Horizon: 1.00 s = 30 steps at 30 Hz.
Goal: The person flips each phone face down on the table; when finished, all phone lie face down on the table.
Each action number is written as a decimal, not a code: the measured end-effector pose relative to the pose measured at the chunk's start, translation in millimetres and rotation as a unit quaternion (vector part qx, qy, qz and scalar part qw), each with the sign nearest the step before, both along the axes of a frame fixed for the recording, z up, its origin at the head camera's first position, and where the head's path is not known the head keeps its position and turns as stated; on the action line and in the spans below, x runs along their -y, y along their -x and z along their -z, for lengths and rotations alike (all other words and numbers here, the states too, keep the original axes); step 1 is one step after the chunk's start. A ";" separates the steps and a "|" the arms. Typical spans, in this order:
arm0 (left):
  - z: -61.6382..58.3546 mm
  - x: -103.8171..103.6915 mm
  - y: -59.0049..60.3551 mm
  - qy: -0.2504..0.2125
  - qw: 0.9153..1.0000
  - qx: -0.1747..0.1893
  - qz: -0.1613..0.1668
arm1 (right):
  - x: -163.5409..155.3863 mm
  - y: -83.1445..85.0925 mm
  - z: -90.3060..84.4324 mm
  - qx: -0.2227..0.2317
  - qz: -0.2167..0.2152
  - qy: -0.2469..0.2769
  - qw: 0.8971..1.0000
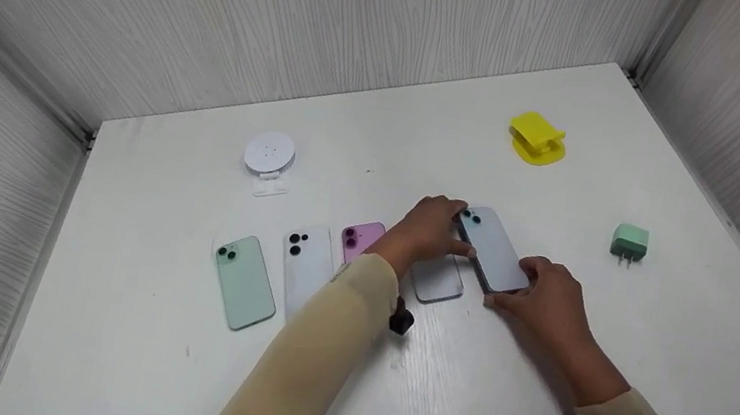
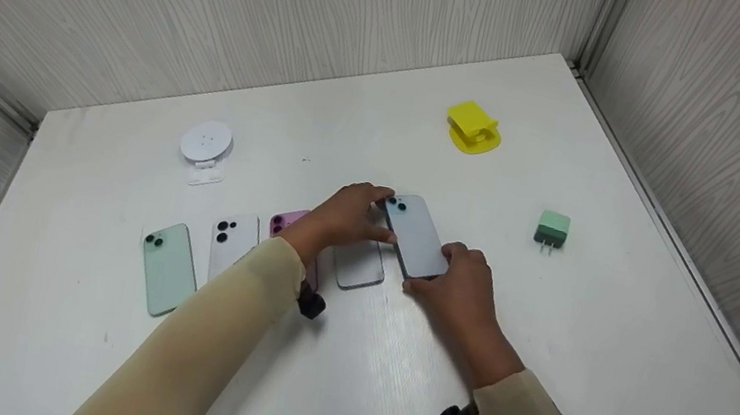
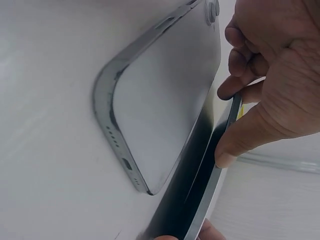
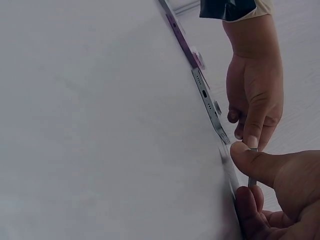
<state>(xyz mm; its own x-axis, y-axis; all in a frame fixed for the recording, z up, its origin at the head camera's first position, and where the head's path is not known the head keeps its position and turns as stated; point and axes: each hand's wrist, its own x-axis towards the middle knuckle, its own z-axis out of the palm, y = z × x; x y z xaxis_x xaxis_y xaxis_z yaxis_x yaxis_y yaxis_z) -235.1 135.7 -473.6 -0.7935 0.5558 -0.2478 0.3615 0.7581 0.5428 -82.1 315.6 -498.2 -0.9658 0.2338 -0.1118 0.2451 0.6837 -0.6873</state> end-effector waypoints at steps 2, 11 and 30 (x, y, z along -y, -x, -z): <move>0.8 -0.4 -0.3 0.003 1.000 -0.002 -0.002 | -0.5 0.9 0.1 0.004 -0.001 0.001 1.000; 4.4 -1.5 -0.2 0.032 0.999 -0.040 0.018 | -1.3 1.6 0.2 0.016 0.001 0.021 1.000; 8.8 -3.7 1.8 0.056 0.995 -0.074 0.046 | -1.7 0.4 1.1 0.019 0.002 0.020 1.000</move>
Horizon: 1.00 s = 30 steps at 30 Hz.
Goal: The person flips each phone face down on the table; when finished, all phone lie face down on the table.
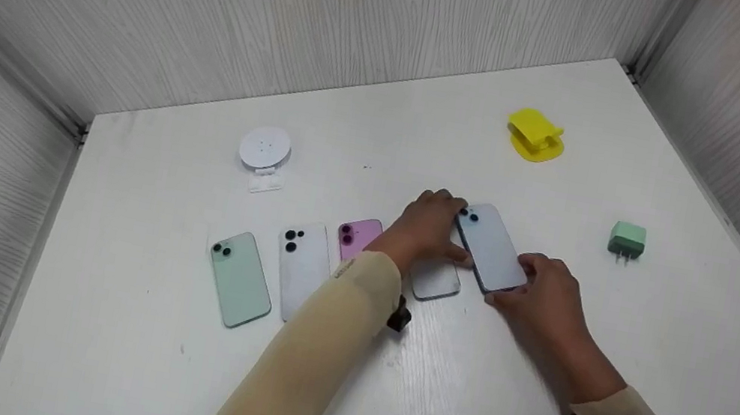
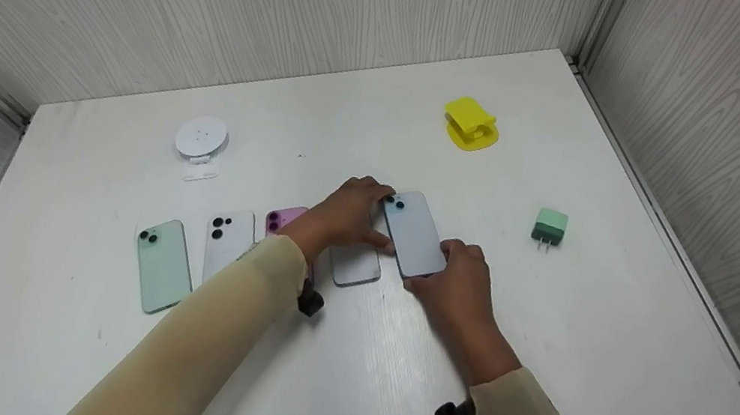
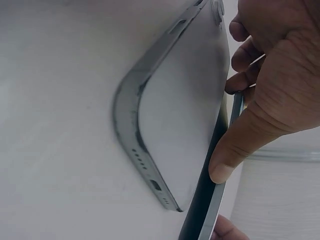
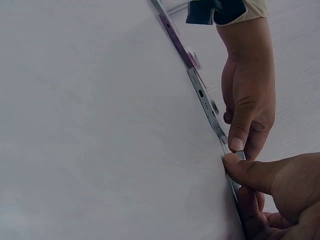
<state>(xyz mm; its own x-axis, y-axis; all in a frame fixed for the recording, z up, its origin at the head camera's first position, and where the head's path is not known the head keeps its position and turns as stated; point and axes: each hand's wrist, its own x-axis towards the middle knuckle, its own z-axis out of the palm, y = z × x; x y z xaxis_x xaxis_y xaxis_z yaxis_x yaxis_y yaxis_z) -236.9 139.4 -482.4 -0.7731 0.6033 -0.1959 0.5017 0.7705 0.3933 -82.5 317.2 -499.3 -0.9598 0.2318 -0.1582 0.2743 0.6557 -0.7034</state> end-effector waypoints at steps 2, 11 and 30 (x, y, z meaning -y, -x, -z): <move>0.4 0.4 -0.9 -0.001 1.000 -0.001 -0.005 | 0.8 -0.1 -0.2 0.000 0.000 0.003 1.000; 0.5 1.6 -5.7 0.005 1.000 0.006 -0.025 | 2.0 0.0 -0.6 0.007 0.005 0.018 1.000; 21.1 29.0 -38.2 -0.054 0.991 -0.094 -0.074 | 11.9 15.8 -5.0 -0.087 -0.070 -0.097 0.989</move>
<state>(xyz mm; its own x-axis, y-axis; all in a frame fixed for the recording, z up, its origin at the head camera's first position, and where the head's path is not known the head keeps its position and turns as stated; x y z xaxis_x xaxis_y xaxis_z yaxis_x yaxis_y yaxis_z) -198.7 110.4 -503.4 -0.8718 0.4895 0.0197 0.4581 0.8002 0.3871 -98.3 305.4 -494.3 -0.9934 0.1042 0.0471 0.0567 0.8063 -0.5888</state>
